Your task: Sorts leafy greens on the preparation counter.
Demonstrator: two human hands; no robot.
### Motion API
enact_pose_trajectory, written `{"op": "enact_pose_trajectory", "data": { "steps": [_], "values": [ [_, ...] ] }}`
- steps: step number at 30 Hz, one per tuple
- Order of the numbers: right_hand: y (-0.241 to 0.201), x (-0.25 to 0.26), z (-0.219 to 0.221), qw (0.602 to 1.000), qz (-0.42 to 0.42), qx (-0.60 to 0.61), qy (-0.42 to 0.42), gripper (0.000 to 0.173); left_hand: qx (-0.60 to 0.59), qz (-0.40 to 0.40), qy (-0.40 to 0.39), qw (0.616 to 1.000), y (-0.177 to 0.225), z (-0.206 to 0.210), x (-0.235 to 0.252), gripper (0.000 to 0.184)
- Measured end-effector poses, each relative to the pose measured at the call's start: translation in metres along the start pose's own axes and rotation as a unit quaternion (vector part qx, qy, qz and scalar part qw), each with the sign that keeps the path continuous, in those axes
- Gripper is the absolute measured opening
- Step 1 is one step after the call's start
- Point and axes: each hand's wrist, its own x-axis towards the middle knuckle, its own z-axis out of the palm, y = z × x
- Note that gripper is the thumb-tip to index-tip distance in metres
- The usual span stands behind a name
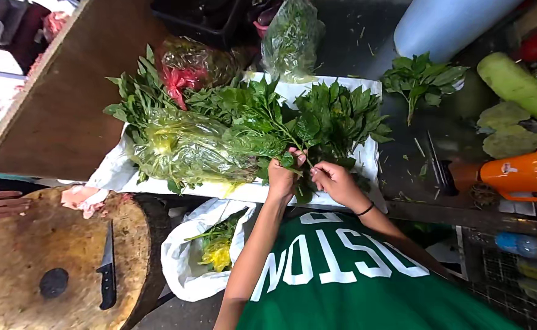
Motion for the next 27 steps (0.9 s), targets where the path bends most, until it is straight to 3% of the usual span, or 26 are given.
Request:
{"op": "enact_pose_trajectory", "data": {
  "steps": [5, 10, 12, 15, 22, 25, 26, 27],
  "values": [
    [0.014, -0.009, -0.002, 0.995, -0.008, -0.086, -0.042, 0.034, 0.008, -0.003, 0.025, 1.0, 0.005, -0.012, 0.006, 0.038],
    [0.028, -0.008, 0.0, 0.984, -0.004, -0.179, -0.007, 0.036, 0.029, -0.015, 0.028, 0.999, -0.005, -0.012, -0.002, 0.033],
    [0.025, -0.008, 0.003, 0.987, -0.019, -0.158, 0.011, 0.029, 0.029, -0.017, 0.023, 0.999, -0.011, -0.013, -0.005, 0.032],
    [0.021, -0.009, 0.003, 0.996, -0.013, -0.081, -0.029, 0.025, 0.029, -0.025, 0.04, 0.998, -0.016, -0.012, -0.007, 0.03],
    [-0.019, -0.007, 0.002, 0.997, -0.063, 0.011, 0.047, 0.024, -0.054, -0.094, 0.059, 0.992, -0.041, -0.023, -0.01, 0.032],
    [-0.035, 0.0, 0.009, 0.997, -0.06, 0.01, 0.05, 0.027, -0.099, -0.104, 0.029, 0.989, -0.054, -0.021, -0.016, 0.013],
    [-0.035, 0.001, 0.014, 0.998, -0.05, 0.003, 0.039, 0.028, -0.108, -0.102, 0.012, 0.989, -0.057, -0.02, -0.017, 0.014],
    [-0.031, 0.002, 0.02, 0.999, -0.038, -0.011, 0.024, 0.029, -0.102, -0.104, -0.003, 0.989, -0.057, -0.019, -0.017, 0.028]
  ]
}}
